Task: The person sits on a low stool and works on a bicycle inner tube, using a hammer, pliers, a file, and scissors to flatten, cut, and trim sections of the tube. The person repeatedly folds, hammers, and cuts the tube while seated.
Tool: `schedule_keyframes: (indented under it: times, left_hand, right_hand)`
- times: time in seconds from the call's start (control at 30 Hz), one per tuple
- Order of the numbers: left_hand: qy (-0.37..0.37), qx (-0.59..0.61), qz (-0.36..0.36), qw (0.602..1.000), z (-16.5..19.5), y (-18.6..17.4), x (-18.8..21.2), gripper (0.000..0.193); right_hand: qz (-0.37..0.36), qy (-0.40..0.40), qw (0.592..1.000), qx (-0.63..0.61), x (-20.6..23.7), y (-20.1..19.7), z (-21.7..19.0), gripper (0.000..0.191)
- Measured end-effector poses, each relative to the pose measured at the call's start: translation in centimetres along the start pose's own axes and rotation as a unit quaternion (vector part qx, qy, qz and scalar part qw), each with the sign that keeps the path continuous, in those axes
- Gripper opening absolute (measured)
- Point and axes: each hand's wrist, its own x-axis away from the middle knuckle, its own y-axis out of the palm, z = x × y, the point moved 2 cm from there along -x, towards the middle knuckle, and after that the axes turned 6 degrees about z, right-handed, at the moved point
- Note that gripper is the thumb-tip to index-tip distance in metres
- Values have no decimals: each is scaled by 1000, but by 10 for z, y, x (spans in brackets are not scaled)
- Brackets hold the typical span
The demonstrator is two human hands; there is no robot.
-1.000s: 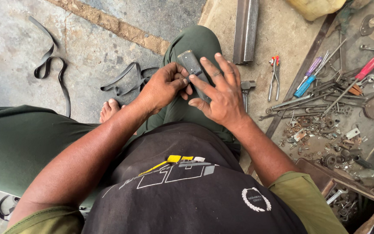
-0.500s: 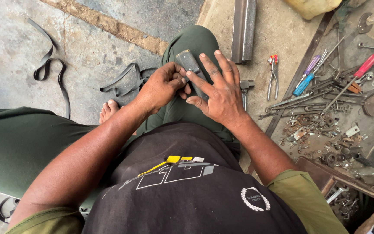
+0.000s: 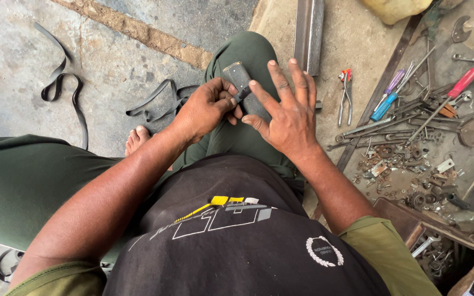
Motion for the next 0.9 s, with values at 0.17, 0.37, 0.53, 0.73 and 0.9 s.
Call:
schedule_keyframes:
  times: [0.17,0.37,0.53,0.73,0.9]
  left_hand:
    - [-2,-2,2,1000,-4,-2,-1,10]
    - [21,9,7,1000,1,-1,2,14]
    - [6,-57,81,995,29,-21,10,17]
    - [223,71,188,954,60,-58,12,11]
    - [298,73,259,916,63,-78,12,12]
  right_hand:
    - [-11,98,993,-71,-5,-10,-4,54]
    - [-22,185,953,-238,-8,-16,-24,87]
    - [65,282,938,-189,22,-5,32,77]
    - [77,351,933,24,99,43,126,89]
    - [10,404,914,44,128,68,134,86]
